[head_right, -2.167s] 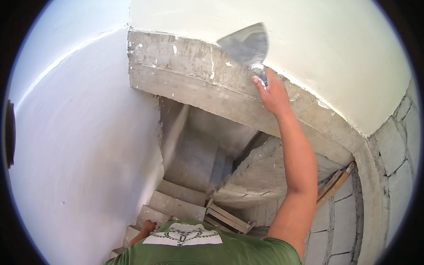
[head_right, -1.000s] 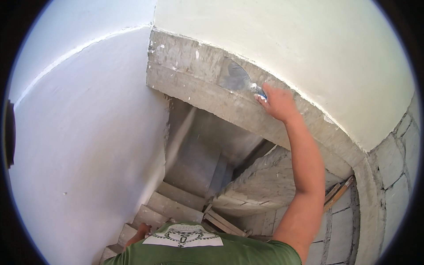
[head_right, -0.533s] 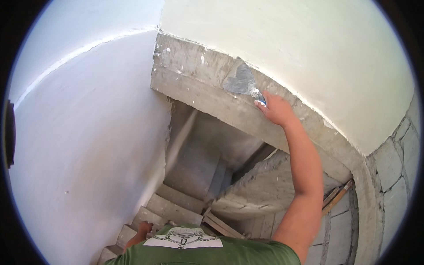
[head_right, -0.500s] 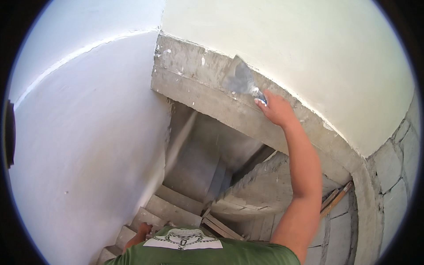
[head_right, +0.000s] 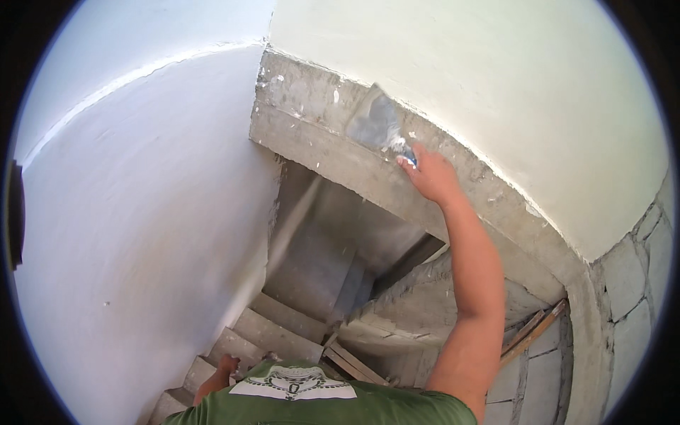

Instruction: Applying plaster or putty to a concrete beam in a stairwell using a putty knife.

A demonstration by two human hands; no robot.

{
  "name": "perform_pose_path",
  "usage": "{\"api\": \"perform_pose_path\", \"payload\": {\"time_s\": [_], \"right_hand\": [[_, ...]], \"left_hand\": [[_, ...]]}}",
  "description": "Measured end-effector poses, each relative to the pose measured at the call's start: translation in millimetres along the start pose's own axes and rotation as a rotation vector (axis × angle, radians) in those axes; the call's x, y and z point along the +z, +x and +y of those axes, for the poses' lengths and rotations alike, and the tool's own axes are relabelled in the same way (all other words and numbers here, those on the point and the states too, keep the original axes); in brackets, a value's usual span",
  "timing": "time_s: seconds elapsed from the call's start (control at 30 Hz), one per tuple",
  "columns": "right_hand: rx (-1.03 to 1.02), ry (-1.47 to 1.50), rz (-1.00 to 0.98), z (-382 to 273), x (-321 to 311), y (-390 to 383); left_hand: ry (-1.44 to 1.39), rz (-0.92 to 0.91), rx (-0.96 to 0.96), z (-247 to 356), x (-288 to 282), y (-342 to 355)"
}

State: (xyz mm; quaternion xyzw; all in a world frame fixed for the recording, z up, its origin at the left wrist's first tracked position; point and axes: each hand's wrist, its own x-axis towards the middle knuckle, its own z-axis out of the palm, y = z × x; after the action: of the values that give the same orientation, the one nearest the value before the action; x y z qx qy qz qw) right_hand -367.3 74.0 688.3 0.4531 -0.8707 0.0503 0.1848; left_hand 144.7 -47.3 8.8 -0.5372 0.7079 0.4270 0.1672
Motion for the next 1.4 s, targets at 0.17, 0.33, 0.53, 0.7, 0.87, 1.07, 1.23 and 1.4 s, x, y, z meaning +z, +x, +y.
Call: {"api": "perform_pose_path", "payload": {"time_s": [0.17,0.33,0.53,0.7,0.87,1.07,1.23,1.4], "right_hand": [[0.018,0.083,-0.060,-3.0,15.6,7.1],[0.092,0.067,-0.019,-21.1,15.1,9.7],[0.041,0.084,0.099,-31.4,16.7,27.5],[-0.027,-0.066,-0.038,-54.7,4.9,34.7],[-0.062,-0.020,-0.060,-59.9,12.4,47.4],[-0.063,-0.025,0.044,-75.0,15.8,62.5],[-0.018,0.004,0.094,-89.9,-0.6,65.7],[-0.116,-0.076,-0.087,-91.1,6.8,73.4]], "left_hand": [[0.018,0.022,0.018,3.1,2.5,-3.5],[0.014,-0.029,-0.003,8.6,4.3,-3.7],[-0.064,-0.032,-0.003,18.0,6.3,-5.9],[-0.025,0.002,0.003,20.2,5.3,-6.8],[-0.085,0.024,-0.007,9.0,7.6,-5.7],[-0.036,0.076,0.028,-1.6,12.7,-12.0],[-0.094,0.072,-0.027,-9.0,9.2,-12.1],[-0.124,0.071,-0.038,-18.8,6.3,-14.9]]}}
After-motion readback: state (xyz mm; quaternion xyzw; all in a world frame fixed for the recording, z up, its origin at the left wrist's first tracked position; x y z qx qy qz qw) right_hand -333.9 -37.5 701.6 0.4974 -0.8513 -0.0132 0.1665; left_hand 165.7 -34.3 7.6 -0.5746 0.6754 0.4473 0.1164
